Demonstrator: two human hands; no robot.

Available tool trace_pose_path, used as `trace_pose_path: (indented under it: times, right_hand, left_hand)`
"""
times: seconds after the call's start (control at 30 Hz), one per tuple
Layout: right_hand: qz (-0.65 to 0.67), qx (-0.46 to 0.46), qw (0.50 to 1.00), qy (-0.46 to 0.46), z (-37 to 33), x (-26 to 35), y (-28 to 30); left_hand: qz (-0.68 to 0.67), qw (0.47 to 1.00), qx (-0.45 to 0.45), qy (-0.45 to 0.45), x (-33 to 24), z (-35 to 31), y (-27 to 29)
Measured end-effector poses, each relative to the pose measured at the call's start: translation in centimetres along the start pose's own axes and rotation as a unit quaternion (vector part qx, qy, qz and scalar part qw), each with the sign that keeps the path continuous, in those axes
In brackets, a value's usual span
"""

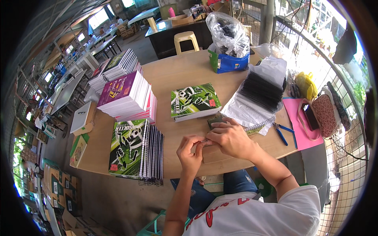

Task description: The person assembles spiral notebooks by picking up a printed cover and a stack of lined paper, aligning them, and threading a plastic spiral through the pre-punched holes by hand.

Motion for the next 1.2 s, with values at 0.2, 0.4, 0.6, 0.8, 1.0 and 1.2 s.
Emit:
trace_pose_path:
  times: [0.2,0.4,0.6,0.8,1.0,1.2]
  right_hand:
    - [0.026,0.043,0.998,-0.036,0.7,-0.3,0.0]
    - [0.024,-0.014,0.999,0.021,0.7,0.7,0.8]
    - [-0.029,-0.002,0.999,0.046,0.5,0.6,0.2]
    - [-0.012,0.015,1.0,-0.008,1.3,0.3,0.1]
    - [0.0,-0.037,0.999,0.032,2.1,1.4,-0.6]
    - [0.019,0.059,0.998,-0.009,2.7,1.0,-1.0]
  left_hand:
    - [-0.068,0.997,-0.02,0.036,1.7,-0.8,0.6]
    - [-0.086,0.995,-0.02,0.047,1.4,-0.6,0.4]
    - [-0.121,0.991,-0.017,0.06,1.6,-0.5,0.2]
    - [-0.094,0.994,-0.004,0.05,1.7,-0.4,0.9]
    - [-0.086,0.995,-0.004,0.057,1.9,0.1,1.7]
    - [-0.095,0.993,-0.014,0.063,2.7,0.4,2.4]
Point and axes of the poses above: each hand's wrist, its own z-axis towards the middle knuckle, its own y-axis out of the back of the hand, x = y × z, the point moved 7 cm from there along z, towards the middle knuckle, and after that the axes turned 9 degrees about -z, right-handed, at the moved point
